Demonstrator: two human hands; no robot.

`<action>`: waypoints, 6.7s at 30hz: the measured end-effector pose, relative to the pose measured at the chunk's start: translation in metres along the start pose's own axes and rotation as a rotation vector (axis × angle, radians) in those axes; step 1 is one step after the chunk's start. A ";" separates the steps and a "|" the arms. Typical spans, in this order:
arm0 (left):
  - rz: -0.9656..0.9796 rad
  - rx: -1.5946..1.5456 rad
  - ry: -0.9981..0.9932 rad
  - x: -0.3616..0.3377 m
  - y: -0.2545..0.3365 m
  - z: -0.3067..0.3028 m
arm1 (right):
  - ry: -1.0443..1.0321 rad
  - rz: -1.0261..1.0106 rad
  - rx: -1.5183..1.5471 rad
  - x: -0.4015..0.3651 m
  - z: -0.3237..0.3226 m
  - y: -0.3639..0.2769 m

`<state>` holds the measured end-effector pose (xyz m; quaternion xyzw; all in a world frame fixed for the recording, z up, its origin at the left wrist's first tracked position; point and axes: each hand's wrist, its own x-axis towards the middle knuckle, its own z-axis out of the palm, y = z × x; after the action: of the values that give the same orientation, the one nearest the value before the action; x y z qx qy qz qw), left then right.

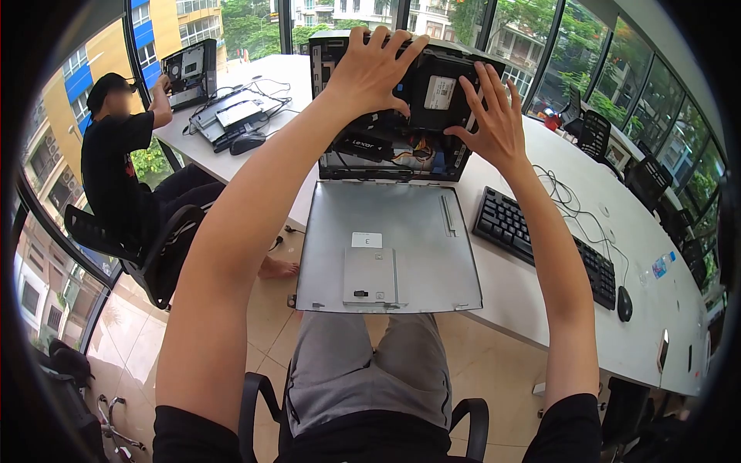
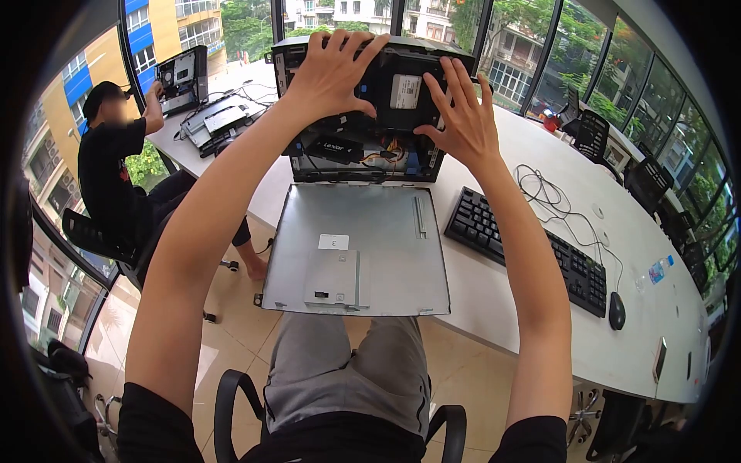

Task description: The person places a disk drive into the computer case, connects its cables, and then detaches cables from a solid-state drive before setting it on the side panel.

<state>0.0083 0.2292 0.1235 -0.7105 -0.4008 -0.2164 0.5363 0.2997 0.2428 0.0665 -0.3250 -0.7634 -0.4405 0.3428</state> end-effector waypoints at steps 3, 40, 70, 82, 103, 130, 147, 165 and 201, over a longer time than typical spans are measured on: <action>-0.007 0.002 0.025 0.000 0.001 0.002 | -0.014 0.005 -0.008 -0.002 0.001 0.002; -0.050 -0.027 0.150 0.010 0.006 0.011 | 0.136 1.168 1.219 -0.013 0.013 -0.015; -0.103 -0.206 0.153 0.022 0.004 0.010 | 0.146 1.165 0.819 0.026 0.012 0.022; -0.125 -0.179 0.064 0.026 0.004 0.003 | 0.129 1.055 1.010 0.008 0.012 0.017; -0.501 -0.766 0.301 -0.018 0.059 -0.021 | 0.240 1.152 0.676 0.008 0.016 -0.026; -0.633 -0.863 -0.095 0.008 0.046 0.000 | 0.202 1.248 1.080 -0.005 0.007 0.002; -0.809 -1.248 -0.070 -0.014 0.047 -0.007 | 0.292 1.171 1.133 -0.005 0.014 0.016; -1.018 -1.622 -0.028 -0.027 0.045 -0.063 | -0.091 0.070 0.211 0.028 -0.066 -0.035; 0.008 -0.269 -0.036 0.014 -0.011 -0.004 | -0.075 -0.072 -0.045 0.017 -0.013 -0.015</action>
<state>0.0085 0.2310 0.1419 -0.7816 -0.3748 -0.2531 0.4296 0.2815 0.2284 0.0789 -0.3213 -0.7769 -0.4569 0.2905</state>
